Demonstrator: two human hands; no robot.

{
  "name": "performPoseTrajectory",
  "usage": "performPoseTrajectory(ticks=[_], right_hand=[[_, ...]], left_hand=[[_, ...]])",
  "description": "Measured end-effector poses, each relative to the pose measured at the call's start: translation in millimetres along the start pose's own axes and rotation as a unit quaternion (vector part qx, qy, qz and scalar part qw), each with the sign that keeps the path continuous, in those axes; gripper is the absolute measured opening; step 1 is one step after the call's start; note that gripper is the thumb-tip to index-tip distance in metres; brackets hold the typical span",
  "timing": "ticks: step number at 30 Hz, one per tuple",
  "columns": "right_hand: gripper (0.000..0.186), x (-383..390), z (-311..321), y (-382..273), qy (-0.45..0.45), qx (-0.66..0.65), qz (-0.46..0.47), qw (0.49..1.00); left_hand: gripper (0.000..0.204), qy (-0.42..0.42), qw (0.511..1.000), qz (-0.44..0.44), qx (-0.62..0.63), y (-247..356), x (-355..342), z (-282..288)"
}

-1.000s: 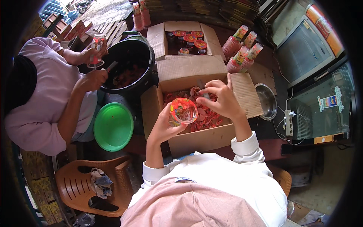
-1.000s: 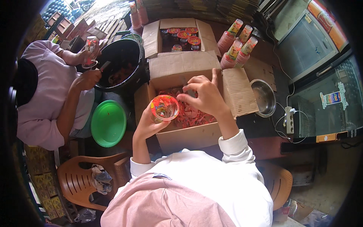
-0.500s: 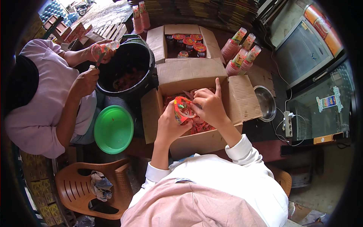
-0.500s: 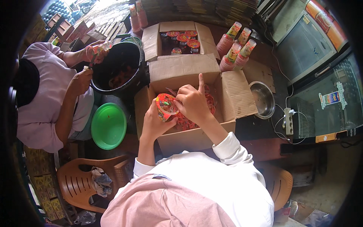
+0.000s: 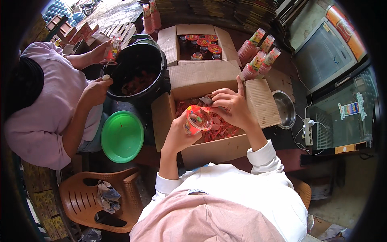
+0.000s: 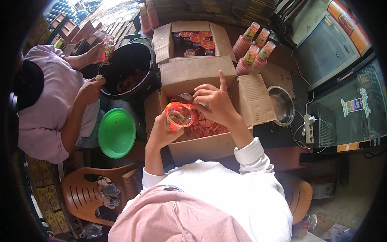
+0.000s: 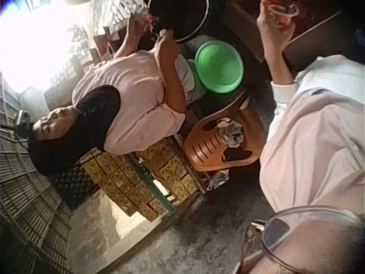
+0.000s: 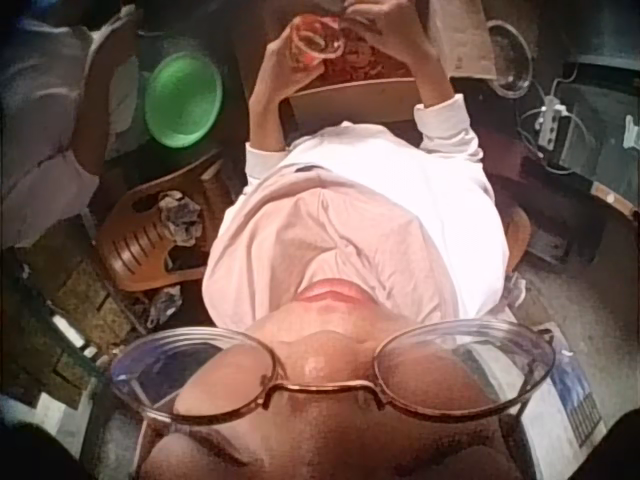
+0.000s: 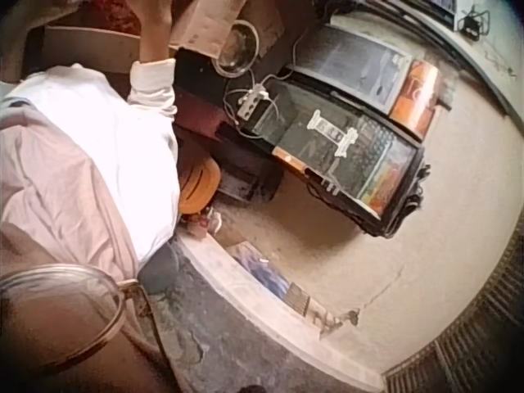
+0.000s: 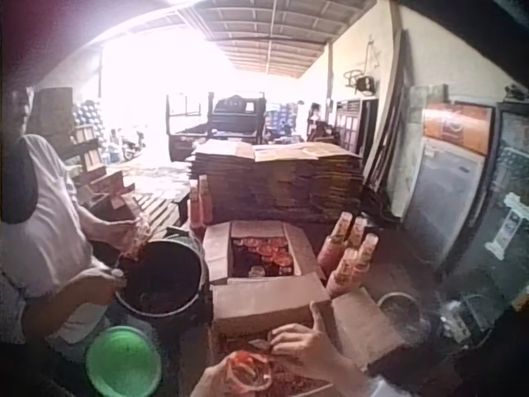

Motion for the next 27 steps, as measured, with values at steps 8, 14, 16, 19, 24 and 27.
performPoseTrajectory(ticks=[8,14,16,19,24,27], right_hand=[[0.006,-2,7,4,-0.047,-0.011,0.031,0.998],[0.004,-2,7,2,-0.062,-0.032,0.037,0.997],[0.004,0,6,1,-0.071,-0.029,0.039,0.996],[0.004,3,4,0,-0.077,-0.031,0.046,0.995],[0.004,6,3,-1,-0.073,-0.031,0.063,0.995],[0.004,7,2,-5,-0.072,-0.03,0.074,0.994]], left_hand=[[0.038,-0.082,0.986,0.068,0.126,-3,4,6],[0.037,-0.132,0.962,0.136,0.197,1,5,16],[0.038,-0.176,0.949,0.166,0.2,1,6,20],[0.039,-0.192,0.945,0.177,0.195,-7,9,21],[0.047,-0.231,0.926,0.212,0.211,-4,13,27],[0.051,-0.245,0.917,0.221,0.225,-5,15,29]])
Point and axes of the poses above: each hand's wrist, its own x-axis away from the middle knuckle, its own z-axis out of the back of the hand, y = z × x, the point moved 1 cm from there along -x, towards the middle knuckle, and after that the axes turned 8 degrees about y, right-handed, at the moved point
